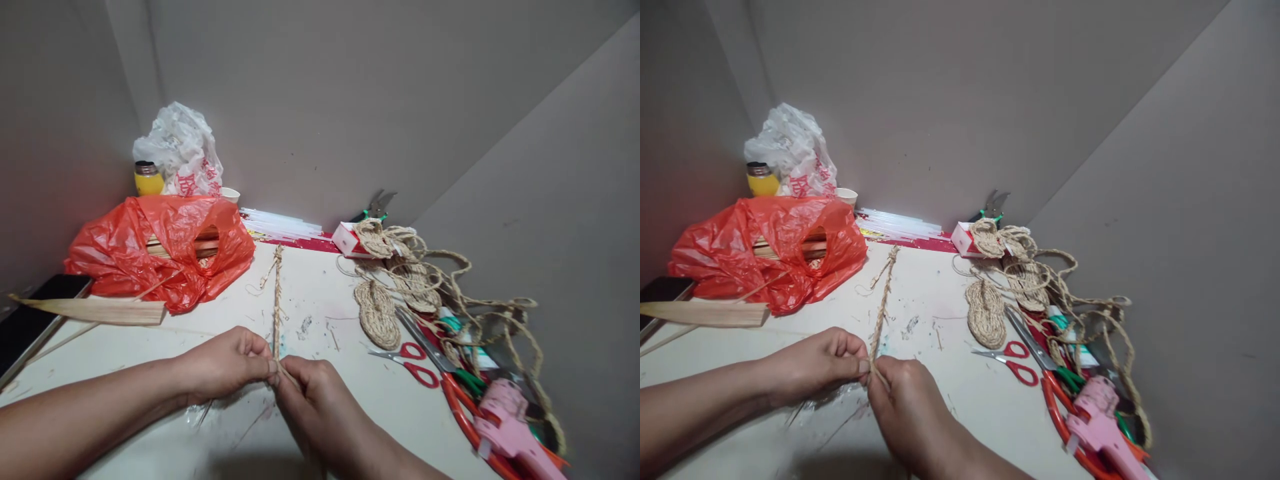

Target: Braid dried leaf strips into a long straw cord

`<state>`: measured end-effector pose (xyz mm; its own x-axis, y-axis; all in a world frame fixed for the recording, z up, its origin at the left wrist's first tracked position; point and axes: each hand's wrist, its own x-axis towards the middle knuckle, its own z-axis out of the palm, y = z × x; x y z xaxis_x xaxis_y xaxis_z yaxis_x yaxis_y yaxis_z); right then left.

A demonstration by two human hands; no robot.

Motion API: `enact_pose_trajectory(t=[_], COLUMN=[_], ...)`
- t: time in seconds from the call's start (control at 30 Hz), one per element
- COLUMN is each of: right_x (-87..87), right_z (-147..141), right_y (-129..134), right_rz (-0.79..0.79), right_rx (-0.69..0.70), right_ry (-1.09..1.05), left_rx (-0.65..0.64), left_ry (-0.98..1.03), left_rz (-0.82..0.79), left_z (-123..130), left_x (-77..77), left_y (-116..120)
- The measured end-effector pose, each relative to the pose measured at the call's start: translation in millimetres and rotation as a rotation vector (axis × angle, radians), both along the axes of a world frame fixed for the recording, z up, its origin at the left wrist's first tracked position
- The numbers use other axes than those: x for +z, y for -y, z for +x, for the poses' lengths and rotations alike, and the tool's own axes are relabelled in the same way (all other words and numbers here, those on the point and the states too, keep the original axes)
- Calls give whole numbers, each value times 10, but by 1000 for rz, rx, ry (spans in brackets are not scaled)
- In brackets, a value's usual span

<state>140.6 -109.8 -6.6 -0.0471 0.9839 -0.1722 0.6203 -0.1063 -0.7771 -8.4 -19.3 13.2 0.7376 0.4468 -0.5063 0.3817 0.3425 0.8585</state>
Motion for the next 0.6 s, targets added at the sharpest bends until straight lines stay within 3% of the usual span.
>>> enact_pose_trajectory(t=[0.13, 0.37, 0.5, 0.6], right_x=[18, 225, 143, 32], right_z=[15, 134, 38, -62], right_y=[-4, -29, 37, 98], right_rz=[13, -100, -169, -123], right_rx=[23, -11, -6, 27], right_ry=[38, -59, -239, -210], left_rx=[19, 15, 30, 40], left_ry=[-13, -41, -28, -7], left_rz=[33, 157, 171, 124], left_z=[-9, -34, -28, -29], left_x=[-43, -58, -74, -103], left_y=[6, -2, 30, 44])
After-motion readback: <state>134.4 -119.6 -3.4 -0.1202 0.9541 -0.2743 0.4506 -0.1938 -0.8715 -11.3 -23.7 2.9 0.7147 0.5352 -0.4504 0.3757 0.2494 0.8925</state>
